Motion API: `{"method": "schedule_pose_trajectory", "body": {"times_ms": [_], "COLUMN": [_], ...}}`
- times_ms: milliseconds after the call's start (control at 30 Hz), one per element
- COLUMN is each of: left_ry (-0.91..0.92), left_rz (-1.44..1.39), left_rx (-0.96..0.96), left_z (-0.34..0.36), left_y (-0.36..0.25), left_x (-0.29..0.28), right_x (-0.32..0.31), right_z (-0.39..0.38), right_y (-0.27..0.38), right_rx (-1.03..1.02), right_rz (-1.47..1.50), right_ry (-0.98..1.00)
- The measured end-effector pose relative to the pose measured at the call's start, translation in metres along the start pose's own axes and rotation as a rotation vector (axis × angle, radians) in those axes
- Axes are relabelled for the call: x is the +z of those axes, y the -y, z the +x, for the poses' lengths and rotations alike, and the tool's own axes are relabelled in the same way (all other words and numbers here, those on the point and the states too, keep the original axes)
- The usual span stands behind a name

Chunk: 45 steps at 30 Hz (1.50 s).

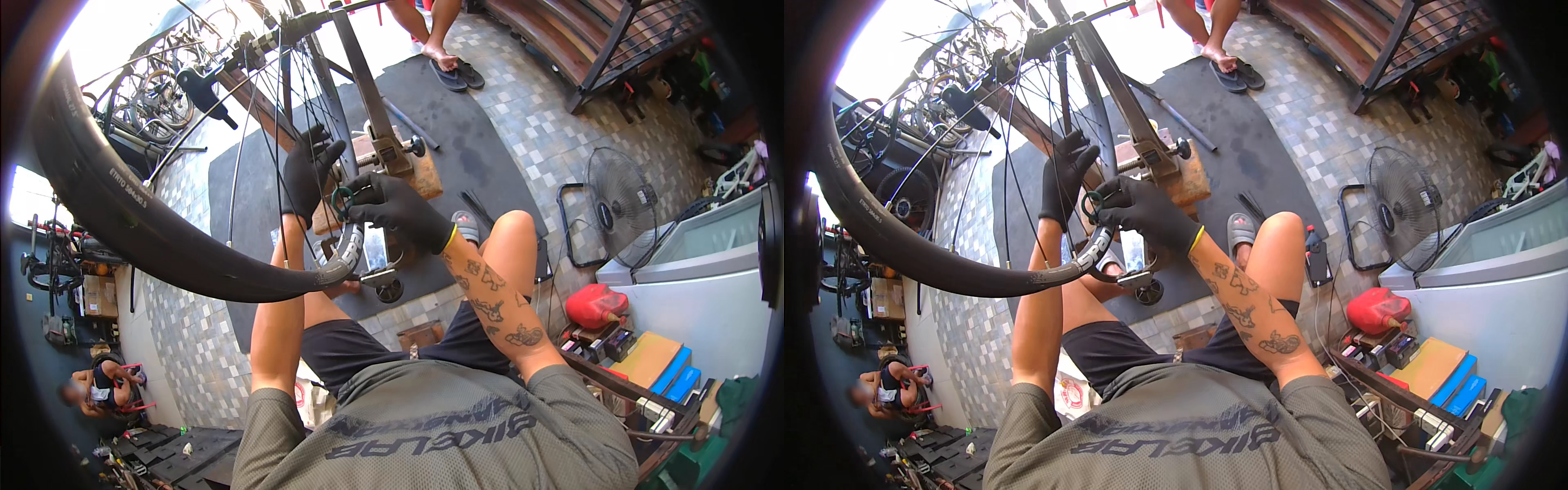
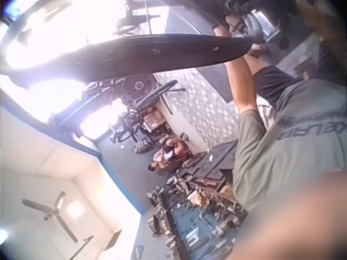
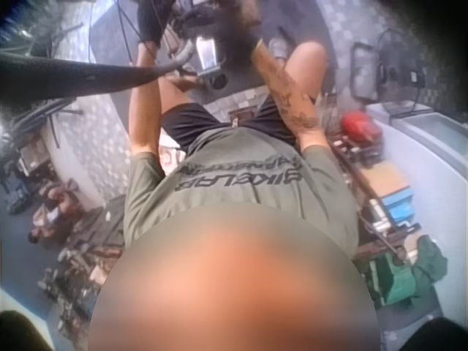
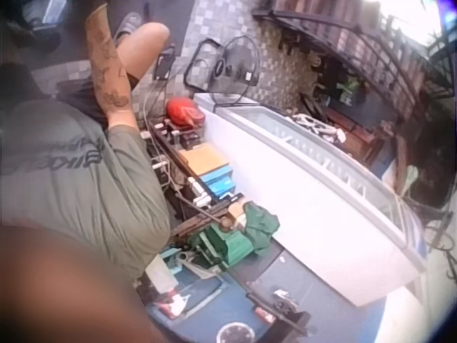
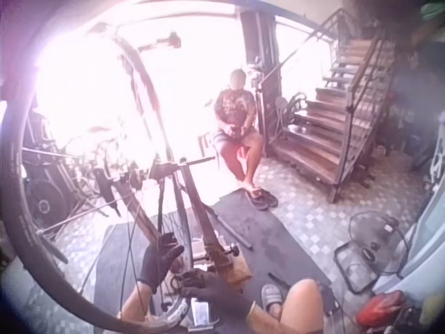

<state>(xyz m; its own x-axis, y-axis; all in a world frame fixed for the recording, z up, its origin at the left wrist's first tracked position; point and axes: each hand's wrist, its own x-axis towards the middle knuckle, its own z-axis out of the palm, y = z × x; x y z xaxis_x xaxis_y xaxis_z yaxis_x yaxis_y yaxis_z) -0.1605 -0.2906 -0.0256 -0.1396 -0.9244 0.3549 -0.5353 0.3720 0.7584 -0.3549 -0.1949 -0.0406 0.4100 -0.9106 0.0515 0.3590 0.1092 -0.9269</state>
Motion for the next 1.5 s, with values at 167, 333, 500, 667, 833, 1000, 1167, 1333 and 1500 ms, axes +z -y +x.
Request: {"method": "schedule_pose_trajectory", "body": {"times_ms": [167, 333, 500, 667, 833, 1000, 1167, 1333, 1500], "left_ry": [-0.002, 0.401, 0.262, 0.231, 0.491, 0.298, 0.296, 0.121, 0.315], "left_rz": [-0.31, -0.496, -0.219, -0.154, -0.484, -0.194, 0.003, -0.612, -0.404], "left_rx": [-0.166, -0.249, -0.078, -0.142, -0.242, -0.093, -0.14, -0.291, -0.259], "left_z": [-0.054, -0.07, -0.056, -0.057, -0.051, -0.052, -0.049, -0.049, -0.048], "left_y": [-0.028, -0.043, -0.047, -0.054, -0.056, -0.056, -0.042, -0.046, -0.069], "left_x": [-0.03, -0.04, -0.029, -0.033, -0.05, -0.031, -0.032, -0.05, -0.044], "right_x": [-0.007, -0.005, -0.005, -0.008, -0.009, -0.013, -0.021, -0.008, 0.004], "right_z": [0.02, 0.018, 0.008, 0.019, 0.025, 0.019, 0.018, 0.03, 0.005], "right_y": [-0.016, -0.006, 0.002, -0.01, -0.012, -0.006, -0.007, 0.0, 0.02], "right_rx": [0.058, 0.098, 0.017, 0.068, 0.018, -0.018, -0.024, -0.228, -0.246], "right_rz": [0.221, 0.232, 0.054, 0.15, 0.034, 0.011, -0.059, -0.041, -0.121], "right_ry": [0.166, 0.204, 0.127, 0.135, 0.155, 0.152, 0.11, -0.281, -0.365]}}
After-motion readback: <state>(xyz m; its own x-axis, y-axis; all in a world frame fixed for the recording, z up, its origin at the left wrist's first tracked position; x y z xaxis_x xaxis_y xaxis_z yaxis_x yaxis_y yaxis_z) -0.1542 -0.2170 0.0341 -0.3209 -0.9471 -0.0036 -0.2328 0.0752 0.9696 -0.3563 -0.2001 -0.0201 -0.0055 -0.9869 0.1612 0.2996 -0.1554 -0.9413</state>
